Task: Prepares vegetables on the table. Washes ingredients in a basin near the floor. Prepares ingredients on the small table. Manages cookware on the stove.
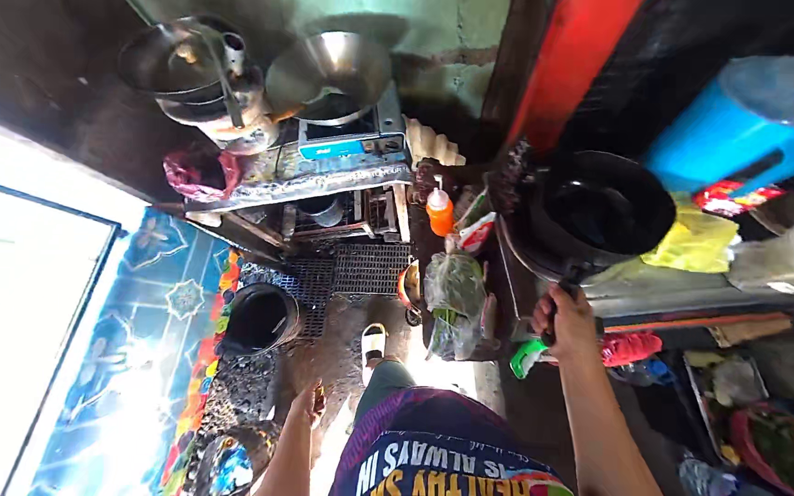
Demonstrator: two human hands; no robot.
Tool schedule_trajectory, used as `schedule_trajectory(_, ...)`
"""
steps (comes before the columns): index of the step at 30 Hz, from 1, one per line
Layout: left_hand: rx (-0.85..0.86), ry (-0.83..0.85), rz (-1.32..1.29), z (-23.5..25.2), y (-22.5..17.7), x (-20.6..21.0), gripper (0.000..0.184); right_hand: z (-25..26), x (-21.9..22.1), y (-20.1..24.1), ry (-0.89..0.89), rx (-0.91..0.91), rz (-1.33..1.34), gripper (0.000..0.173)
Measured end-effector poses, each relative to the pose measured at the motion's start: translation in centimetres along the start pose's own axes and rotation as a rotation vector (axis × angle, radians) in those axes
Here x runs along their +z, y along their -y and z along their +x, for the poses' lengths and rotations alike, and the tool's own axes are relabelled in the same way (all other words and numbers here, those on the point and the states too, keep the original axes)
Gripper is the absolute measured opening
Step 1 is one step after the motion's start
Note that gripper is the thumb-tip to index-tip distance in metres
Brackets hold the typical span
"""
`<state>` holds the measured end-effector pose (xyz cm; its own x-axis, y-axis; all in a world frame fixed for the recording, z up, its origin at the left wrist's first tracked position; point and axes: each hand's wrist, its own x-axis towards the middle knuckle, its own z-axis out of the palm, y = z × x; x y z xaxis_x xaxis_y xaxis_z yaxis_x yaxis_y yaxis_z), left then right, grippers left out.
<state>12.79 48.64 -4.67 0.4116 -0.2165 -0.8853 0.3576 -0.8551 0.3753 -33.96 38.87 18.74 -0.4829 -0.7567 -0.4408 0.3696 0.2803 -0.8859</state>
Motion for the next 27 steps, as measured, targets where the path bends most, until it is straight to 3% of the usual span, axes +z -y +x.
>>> schedule_trajectory(6, -0.066, -0.036, 0.061, 6.6, -3.4, -4.5, 0.025, -3.8, 2.6, 2.9, -0.043, -0.049, -0.036, 0.014)
schedule_trajectory(14, 0.071, 0.002, 0.253, 10.6, -15.9, -6.8, 0.028, -8.0, 9.8, 6.4, 0.112, -0.154, -0.009, 0.022)
schedule_trajectory(18, 0.163, 0.036, 0.359, 11.7, -20.1, -7.1, 0.033, -7.8, 14.0, 7.1, 0.143, -0.155, -0.049, 0.015)
schedule_trajectory(22, 0.168, 0.039, 0.383, 12.1, -20.6, -7.6, 0.034, -5.8, 18.6, 8.7, 0.153, -0.125, -0.21, 0.013)
schedule_trajectory(27, 0.101, 0.033, 0.423, 12.3, -17.0, -8.8, 0.04, -0.8, 23.4, 10.8, 0.173, -0.07, -0.403, 0.012)
